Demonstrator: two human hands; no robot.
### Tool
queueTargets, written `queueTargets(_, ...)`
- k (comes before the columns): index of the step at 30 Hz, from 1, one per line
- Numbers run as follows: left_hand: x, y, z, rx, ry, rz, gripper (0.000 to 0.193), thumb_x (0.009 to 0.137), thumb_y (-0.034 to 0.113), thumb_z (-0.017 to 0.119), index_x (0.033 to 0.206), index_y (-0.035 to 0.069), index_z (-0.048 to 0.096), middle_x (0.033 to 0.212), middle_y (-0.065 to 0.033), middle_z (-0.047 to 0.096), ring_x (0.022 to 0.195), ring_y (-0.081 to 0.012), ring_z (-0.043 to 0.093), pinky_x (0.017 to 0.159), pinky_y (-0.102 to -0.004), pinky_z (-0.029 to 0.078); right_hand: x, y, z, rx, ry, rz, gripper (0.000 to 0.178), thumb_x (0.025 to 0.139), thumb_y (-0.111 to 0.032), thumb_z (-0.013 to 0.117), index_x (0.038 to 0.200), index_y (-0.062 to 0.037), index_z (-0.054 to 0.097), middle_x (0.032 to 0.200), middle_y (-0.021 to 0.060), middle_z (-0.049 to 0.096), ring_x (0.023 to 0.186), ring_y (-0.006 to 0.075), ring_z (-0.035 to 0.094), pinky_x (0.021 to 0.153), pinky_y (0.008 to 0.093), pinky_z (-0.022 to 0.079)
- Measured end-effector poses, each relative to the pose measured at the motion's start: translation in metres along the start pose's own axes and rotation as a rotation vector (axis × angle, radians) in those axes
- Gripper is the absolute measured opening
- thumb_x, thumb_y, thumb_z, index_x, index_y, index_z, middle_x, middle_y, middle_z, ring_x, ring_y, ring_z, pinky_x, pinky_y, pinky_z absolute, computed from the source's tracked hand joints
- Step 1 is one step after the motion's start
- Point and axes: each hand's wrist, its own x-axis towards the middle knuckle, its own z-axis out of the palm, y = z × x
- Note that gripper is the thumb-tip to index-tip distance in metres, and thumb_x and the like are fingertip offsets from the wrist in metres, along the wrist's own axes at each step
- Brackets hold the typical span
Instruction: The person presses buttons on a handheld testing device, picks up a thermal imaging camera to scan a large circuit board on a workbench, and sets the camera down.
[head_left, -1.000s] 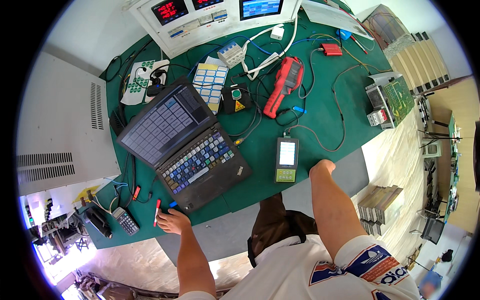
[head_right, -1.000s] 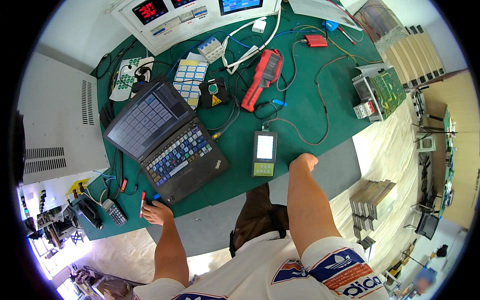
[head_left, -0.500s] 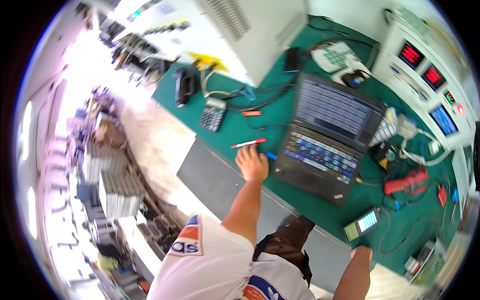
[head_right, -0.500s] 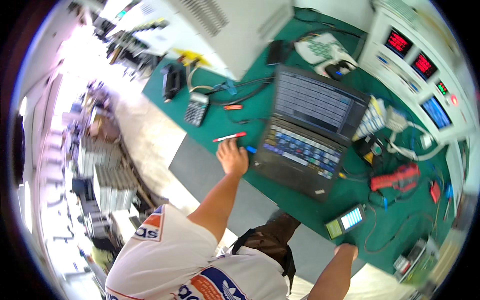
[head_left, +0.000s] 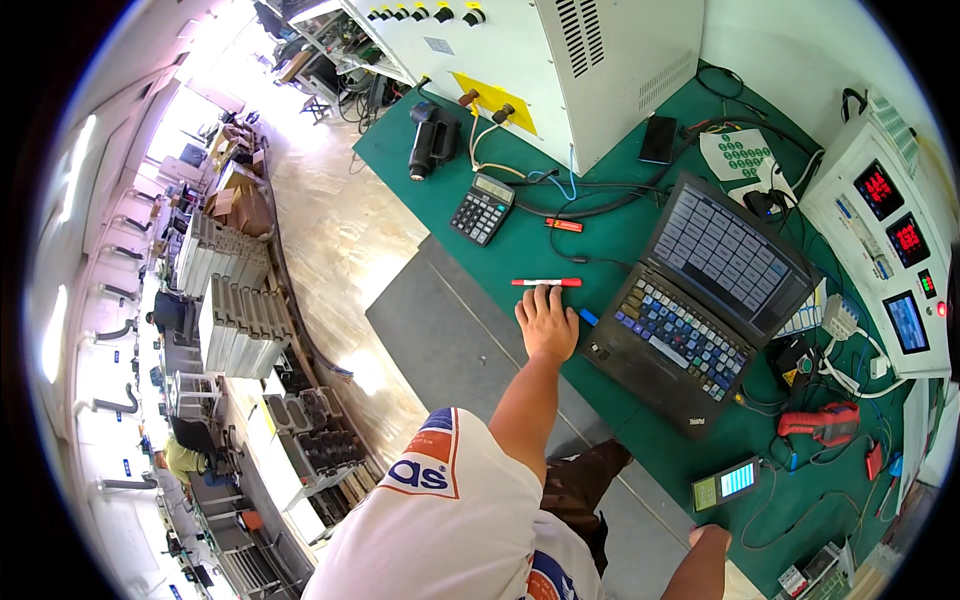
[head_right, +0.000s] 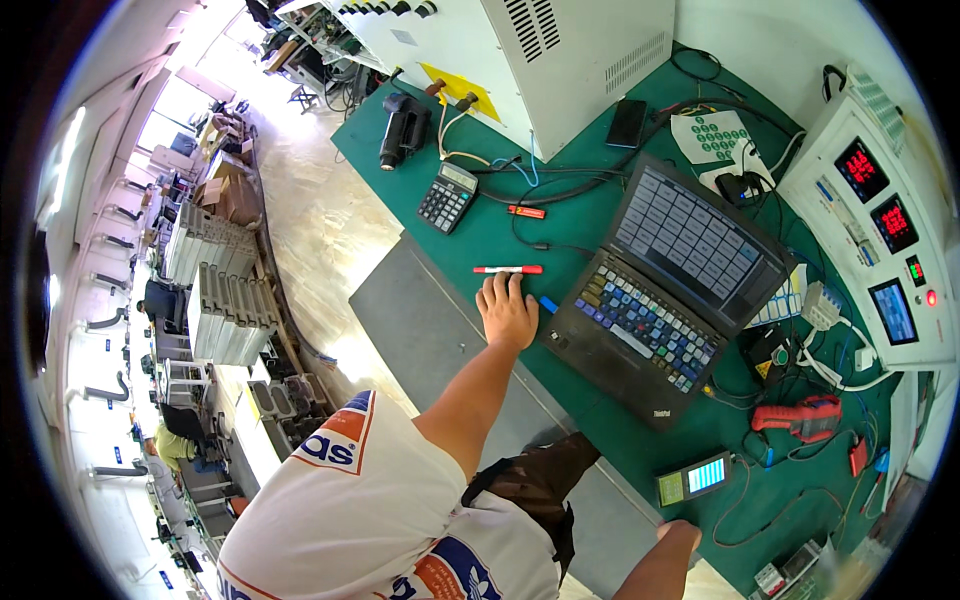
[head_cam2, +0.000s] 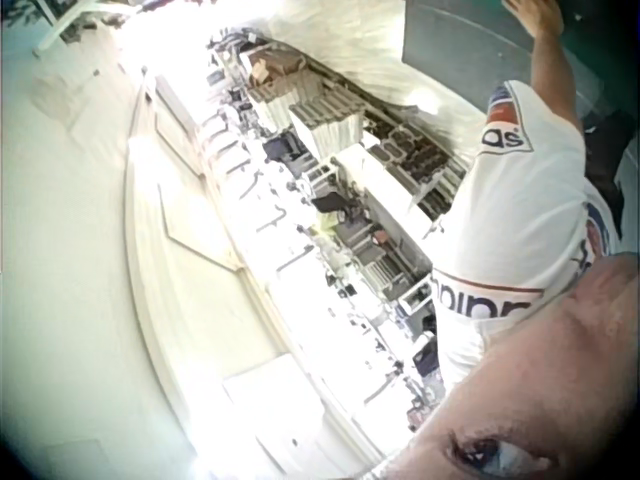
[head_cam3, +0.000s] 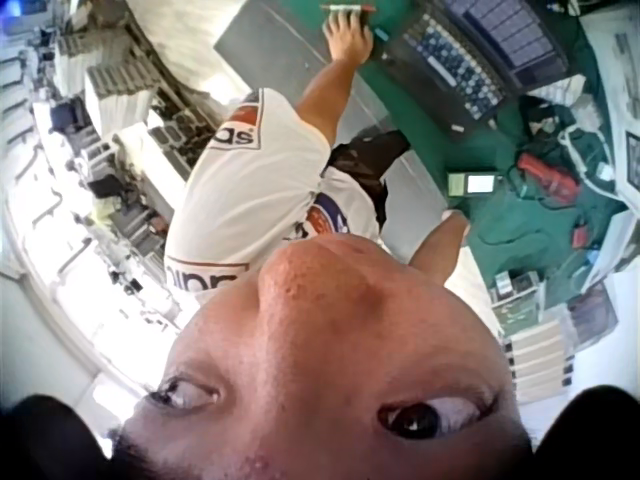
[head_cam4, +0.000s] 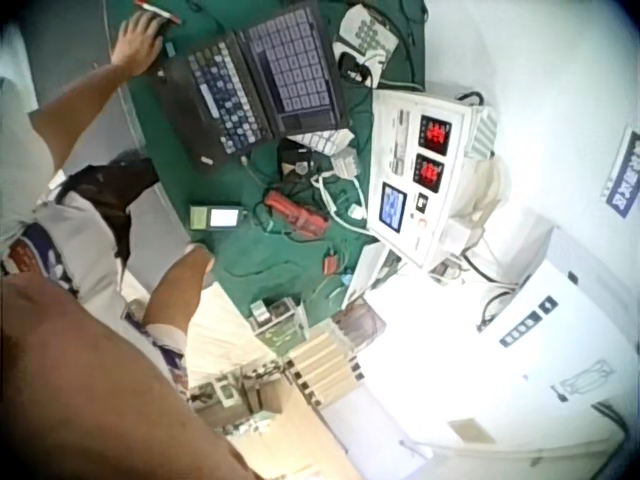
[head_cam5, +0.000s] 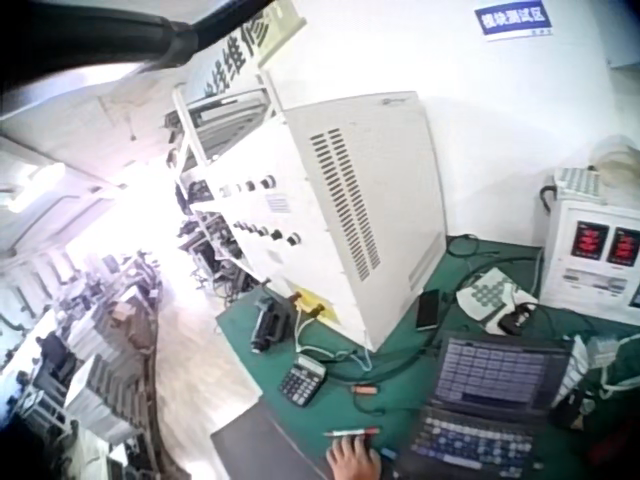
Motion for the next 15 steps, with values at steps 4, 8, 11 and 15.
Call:
queueTargets(4,0.002,0.001,0.0,-0.008,0.004,-0.001,0.052,0.089,0.029,0.058,0.137,0.009,0.05,0.142,-0.0134,0.045,0.135,-0.0355,0.037,0.114,-0.0555,0.027,-0.004,0.0,-0.002,0.029,0.004,0.005,0.033,0.086,-0.027,0.068,0.114,-0.0098,0.071,0.122,0.0096,0.07,0.102,0.0336,0.069,0.068,0.0495,0.059)
queueTargets(8,0.0,0.0,0.0,-0.001,0.014,0.009,0.052,0.089,0.029,0.058,0.137,0.008,0.051,0.142,-0.0138,0.045,0.135,-0.0357,0.037,0.114,-0.055,0.027,-0.012,0.0,-0.005,-0.005,0.083,0.024,0.031,0.086,-0.026,0.066,0.111,-0.0086,0.071,0.118,0.0121,0.07,0.099,0.0355,0.069,0.064,0.05,0.058)
queueTargets(11,0.0,0.0,0.0,0.002,0.006,0.004,0.053,0.089,0.029,0.058,0.137,0.008,0.051,0.142,-0.0139,0.045,0.135,-0.0359,0.037,0.114,-0.055,0.027,-0.013,-0.004,-0.001,0.16,0.09,0.113,0.029,0.086,-0.027,0.065,0.106,-0.0079,0.072,0.116,0.0134,0.071,0.096,0.0356,0.07,0.063,0.0503,0.058)
queueTargets(15,0.001,0.0,0.0,0.003,0.0,-0.004,0.053,0.089,0.029,0.059,0.137,0.008,0.051,0.142,-0.0139,0.045,0.135,-0.0359,0.037,0.114,-0.0552,0.027,0.01,-0.004,0.01,0.111,0.082,0.068,0.028,0.086,-0.028,0.064,0.103,-0.0073,0.073,0.114,0.0134,0.071,0.095,0.0354,0.07,0.062,0.0498,0.058)
